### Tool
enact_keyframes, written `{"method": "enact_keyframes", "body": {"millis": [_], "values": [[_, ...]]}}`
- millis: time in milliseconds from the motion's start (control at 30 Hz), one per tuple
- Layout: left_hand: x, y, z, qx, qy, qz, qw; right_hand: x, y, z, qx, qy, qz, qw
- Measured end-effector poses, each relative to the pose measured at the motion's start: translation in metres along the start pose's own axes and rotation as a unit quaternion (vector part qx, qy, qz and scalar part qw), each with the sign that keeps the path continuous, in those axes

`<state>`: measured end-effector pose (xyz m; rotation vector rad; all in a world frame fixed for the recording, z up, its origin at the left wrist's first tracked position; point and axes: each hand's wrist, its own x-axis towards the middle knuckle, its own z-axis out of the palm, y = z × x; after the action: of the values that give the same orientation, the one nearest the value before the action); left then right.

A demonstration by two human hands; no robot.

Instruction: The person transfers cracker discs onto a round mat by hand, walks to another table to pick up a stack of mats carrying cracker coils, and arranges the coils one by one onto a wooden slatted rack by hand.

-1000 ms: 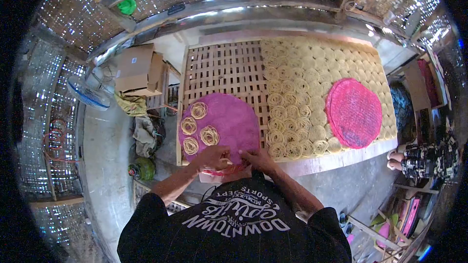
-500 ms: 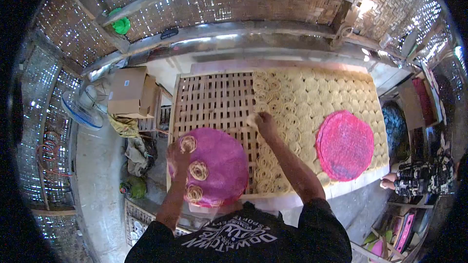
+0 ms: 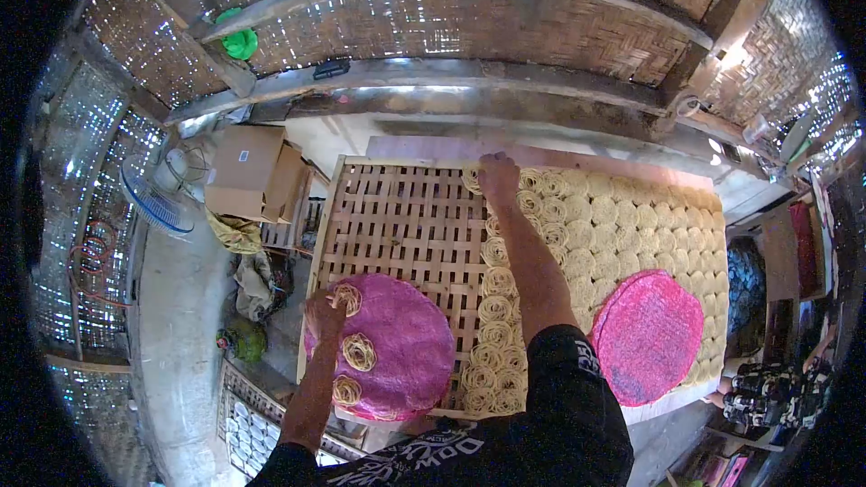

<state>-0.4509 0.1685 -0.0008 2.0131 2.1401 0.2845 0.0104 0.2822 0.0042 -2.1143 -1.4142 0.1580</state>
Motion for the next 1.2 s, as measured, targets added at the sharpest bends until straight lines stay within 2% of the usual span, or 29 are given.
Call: {"method": "enact_keyframes", "body": {"millis": [33,67,133,167,200,233,267,300,333,367,433,467,500,533,600,667,767,867,967,1067,1167,1200], "values": [[0.001,0.001,0.006,-0.018,0.004,-0.023,1.000,-0.005,-0.002,-0.004,-0.057,0.021,-0.029,0.998],[0.001,0.001,0.011,-0.036,0.007,-0.046,0.998,-0.013,-0.007,-0.005,-0.057,0.007,-0.037,0.998],[-0.001,0.022,-0.005,-0.072,-0.004,-0.034,0.997,-0.039,-0.020,-0.005,-0.059,-0.019,-0.056,0.996],[-0.003,0.032,-0.011,-0.088,-0.010,-0.031,0.996,-0.066,-0.027,-0.003,0.043,-0.065,-0.065,0.995],[-0.001,0.033,0.005,-0.105,0.043,0.024,0.993,-0.098,-0.038,-0.002,0.145,-0.110,-0.072,0.981],[0.000,0.034,0.021,-0.119,0.095,0.079,0.985,-0.123,-0.060,-0.014,0.202,-0.240,-0.002,0.950],[-0.008,0.050,0.017,-0.097,-0.025,0.040,0.994,-0.145,-0.084,-0.027,0.250,-0.363,0.069,0.895],[-0.019,0.072,0.005,-0.075,-0.146,0.002,0.987,-0.167,-0.102,-0.033,0.333,-0.441,0.140,0.821],[-0.031,0.103,-0.018,-0.160,-0.196,0.011,0.967,-0.183,-0.112,-0.035,0.408,-0.506,0.209,0.731],[-0.038,0.125,-0.035,-0.245,-0.245,0.024,0.938,-0.194,-0.112,-0.028,0.444,-0.493,0.248,0.705],[-0.053,0.122,-0.028,-0.253,-0.156,0.238,0.925,-0.205,-0.091,-0.001,0.514,-0.453,0.326,0.652],[-0.064,0.119,-0.023,-0.254,-0.110,0.343,0.897,-0.202,-0.064,0.023,0.472,-0.405,0.197,0.758],[-0.071,0.107,-0.022,-0.263,-0.094,0.306,0.910,-0.197,-0.024,0.054,0.412,-0.346,0.063,0.841],[-0.074,0.087,-0.024,-0.271,-0.077,0.265,0.922,-0.184,-0.020,0.049,0.377,-0.300,0.069,0.874],[-0.080,0.044,-0.034,-0.147,-0.074,0.220,0.961,-0.150,-0.036,0.012,0.323,-0.244,0.151,0.902],[-0.091,-0.010,-0.019,-0.050,-0.069,0.242,0.967,-0.117,-0.053,-0.020,0.279,-0.210,0.175,0.920],[-0.109,-0.026,-0.027,-0.024,-0.050,0.313,0.948,-0.083,-0.044,-0.021,0.226,-0.186,0.153,0.944],[-0.103,-0.014,-0.034,-0.041,-0.099,0.243,0.964,-0.060,-0.007,0.015,0.006,-0.133,0.064,0.989],[-0.089,-0.019,-0.025,0.035,-0.095,0.254,0.962,-0.058,-0.008,0.010,-0.101,-0.094,0.025,0.990],[-0.079,-0.021,-0.031,0.015,-0.101,0.301,0.948,-0.068,-0.007,0.004,-0.141,-0.003,-0.002,0.990],[-0.075,-0.013,-0.039,-0.027,-0.233,0.231,0.944,-0.100,-0.013,-0.003,-0.077,0.001,-0.029,0.997],[-0.074,-0.007,-0.044,-0.053,-0.254,0.214,0.942,-0.115,-0.024,-0.006,-0.049,-0.085,-0.009,0.995]]}}
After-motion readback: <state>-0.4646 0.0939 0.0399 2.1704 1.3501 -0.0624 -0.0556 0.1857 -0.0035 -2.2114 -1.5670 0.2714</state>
